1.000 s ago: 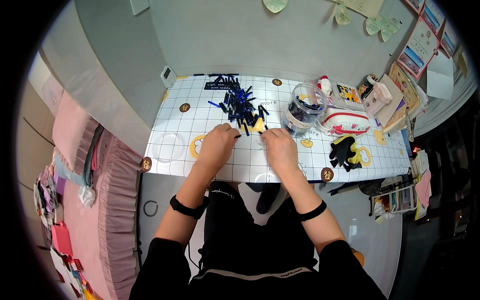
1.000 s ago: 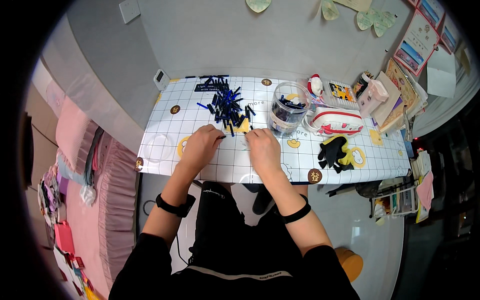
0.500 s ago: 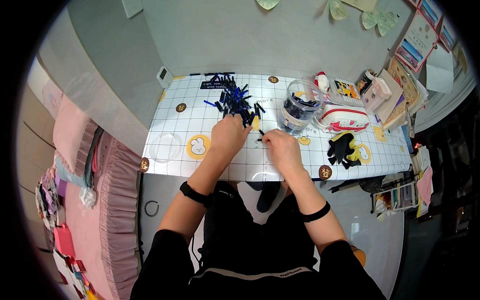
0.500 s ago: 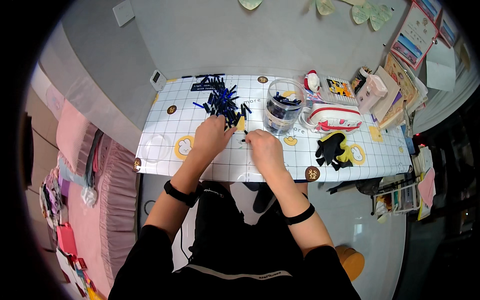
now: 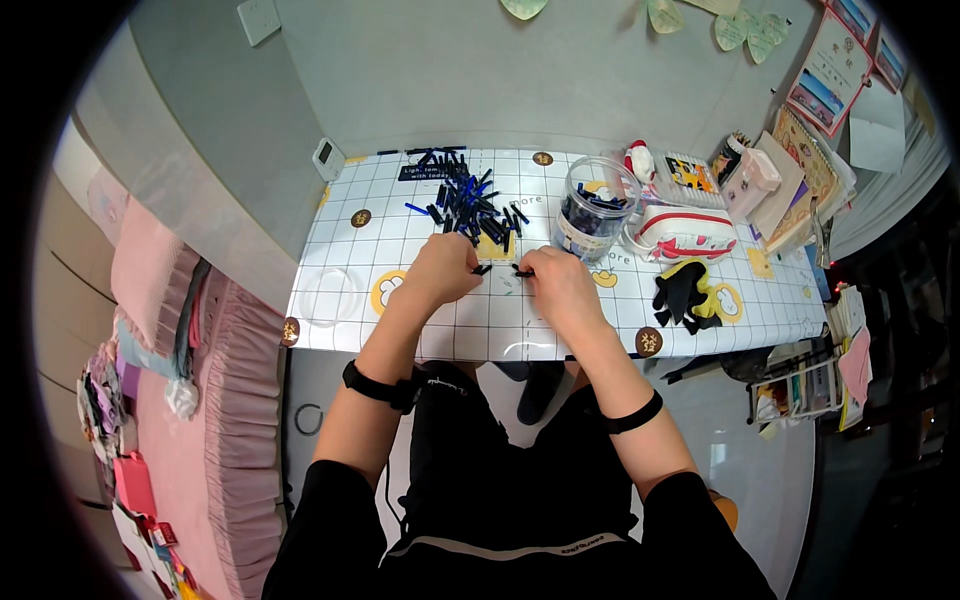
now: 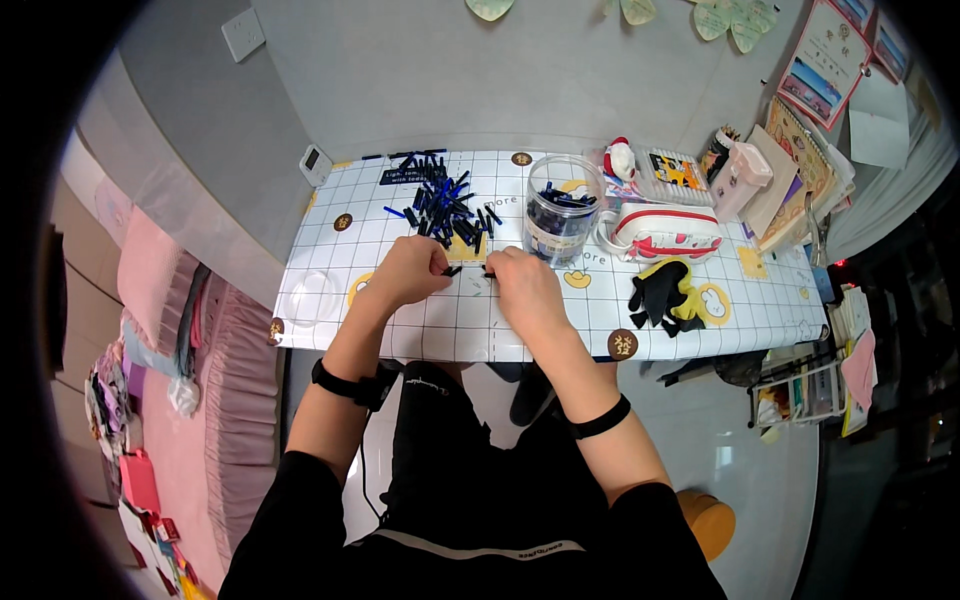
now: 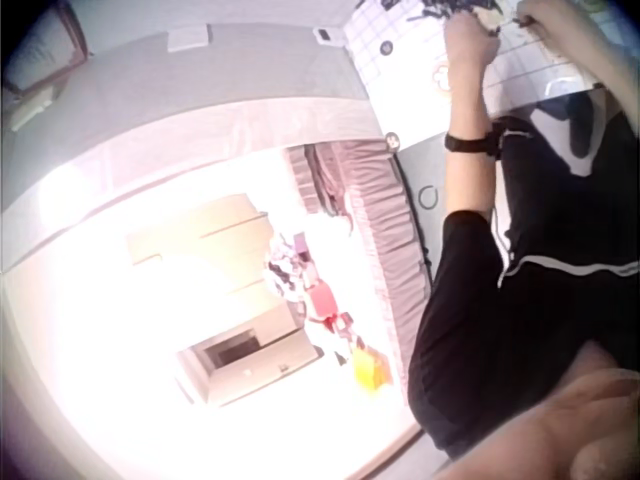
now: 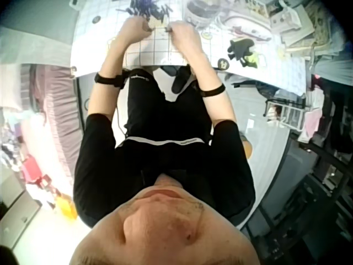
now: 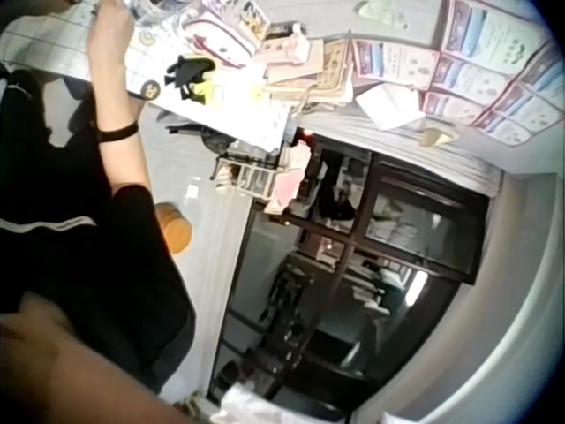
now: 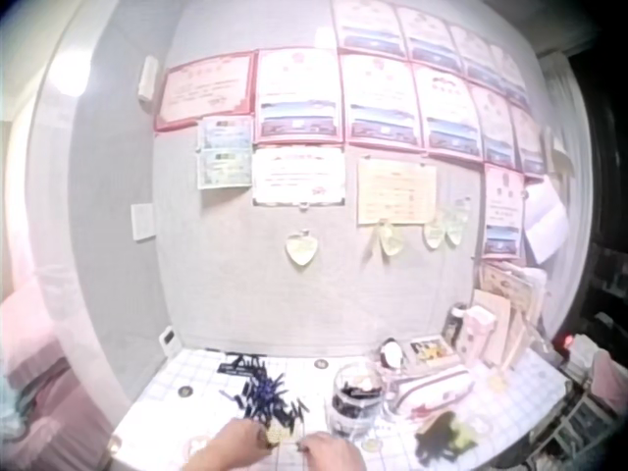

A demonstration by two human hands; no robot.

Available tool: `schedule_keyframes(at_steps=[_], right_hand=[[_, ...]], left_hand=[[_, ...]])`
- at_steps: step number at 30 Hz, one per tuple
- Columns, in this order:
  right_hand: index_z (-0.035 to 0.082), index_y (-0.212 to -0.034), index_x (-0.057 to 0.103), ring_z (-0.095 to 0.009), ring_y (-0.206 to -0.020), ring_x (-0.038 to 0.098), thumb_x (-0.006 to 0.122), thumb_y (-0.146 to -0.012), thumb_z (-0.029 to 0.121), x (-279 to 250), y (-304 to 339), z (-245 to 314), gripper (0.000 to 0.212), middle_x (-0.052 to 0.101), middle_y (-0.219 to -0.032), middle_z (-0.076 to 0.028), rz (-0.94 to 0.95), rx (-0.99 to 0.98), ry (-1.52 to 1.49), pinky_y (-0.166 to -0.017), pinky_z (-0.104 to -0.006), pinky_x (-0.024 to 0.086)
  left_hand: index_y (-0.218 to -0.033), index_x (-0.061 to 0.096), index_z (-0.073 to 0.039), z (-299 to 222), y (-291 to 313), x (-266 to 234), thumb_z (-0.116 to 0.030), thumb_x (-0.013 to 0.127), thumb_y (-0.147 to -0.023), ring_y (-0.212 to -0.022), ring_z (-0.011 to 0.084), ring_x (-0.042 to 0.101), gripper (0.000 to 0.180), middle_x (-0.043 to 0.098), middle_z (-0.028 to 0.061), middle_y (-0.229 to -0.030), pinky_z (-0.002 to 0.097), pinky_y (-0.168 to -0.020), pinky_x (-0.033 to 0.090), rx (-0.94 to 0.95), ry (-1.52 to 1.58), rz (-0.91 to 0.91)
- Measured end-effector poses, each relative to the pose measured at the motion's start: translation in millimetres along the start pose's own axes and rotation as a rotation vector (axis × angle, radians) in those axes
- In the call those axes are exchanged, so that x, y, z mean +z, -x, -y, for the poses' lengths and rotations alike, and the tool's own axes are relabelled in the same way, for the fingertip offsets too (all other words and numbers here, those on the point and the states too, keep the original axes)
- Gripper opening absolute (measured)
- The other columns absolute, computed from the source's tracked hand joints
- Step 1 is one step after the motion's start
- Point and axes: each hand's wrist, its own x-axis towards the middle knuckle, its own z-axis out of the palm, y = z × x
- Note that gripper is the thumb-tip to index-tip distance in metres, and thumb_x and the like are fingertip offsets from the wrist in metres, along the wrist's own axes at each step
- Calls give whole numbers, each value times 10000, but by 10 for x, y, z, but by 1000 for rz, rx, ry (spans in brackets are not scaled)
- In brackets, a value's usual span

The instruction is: The person assembles multiple pens by picking up pen barrels and clicking the pen caps onto them by hand, placing each completed pen back onto a pile on the desk.

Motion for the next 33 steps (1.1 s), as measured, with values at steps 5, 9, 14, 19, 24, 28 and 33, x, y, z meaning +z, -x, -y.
schedule_keyframes(at_steps=[5, 9, 14, 19, 24, 28, 33], right_hand=[[33, -754, 585, -275, -700, 526, 545, -601, -18, -14, -44, 33, 166, 534, -716, -104, 56, 47, 128, -611, -337, 434], [19, -672, 570, -267, -675, 530, 503, -605, -26, 41, -56, 33, 105, 519, -701, -124, 1, 24, 208, -591, -331, 450], [16, -750, 584, -237, -673, 538, 528, -629, -12, 89, -18, 20, 136, 539, -720, -116, -84, 10, -2, -577, -314, 441], [7, -821, 575, -158, -645, 545, 570, -659, 3, 167, 12, 57, 162, 565, -737, -94, -165, 225, -641, -592, -233, 425], [1, -830, 550, -137, -647, 541, 580, -660, 0, 217, 35, 80, 173, 567, -732, -79, -281, 126, -696, -599, -216, 420], [3, -810, 538, -153, -652, 549, 573, -656, -11, 232, 81, 81, 159, 567, -731, -84, -278, 65, -644, -595, -223, 424], [8, -807, 540, -169, -655, 557, 571, -647, -16, 204, 116, 98, 165, 568, -722, -87, -284, -5, -516, -583, -231, 425]], left_hand=[[-638, 552, 4, -24, 34, 35, -65, 593, -556, -538, 230, 530, 115, 540, 104, -568, 281, -520, 425, 15, 8, 31], [-658, 553, 3, -21, 75, 205, -38, 586, -587, -539, 251, 508, 89, 530, 115, -588, 299, -519, 411, 150, -31, -131], [-748, 565, 7, 16, 209, 259, -21, 583, -629, -557, 231, 512, 123, 535, 117, -645, 279, -522, 407, 186, 124, -306], [-837, 561, 12, 13, 258, 361, -28, 579, -687, -625, 105, 522, 156, 564, 66, -718, 211, -561, 409, 54, 615, -401], [-820, 559, 16, -10, 284, 401, -31, 586, -688, -626, 101, 522, 143, 572, 67, -738, 204, -571, 417, 107, 727, -456], [-811, 559, 19, -45, 339, 365, -27, 589, -684, -624, 92, 522, 138, 574, 63, -733, 190, -567, 409, 151, 611, -434], [-810, 562, 20, -65, 412, 351, -10, 593, -678, -626, 92, 540, 139, 576, 58, -729, 180, -551, 418, 143, 586, -428]])
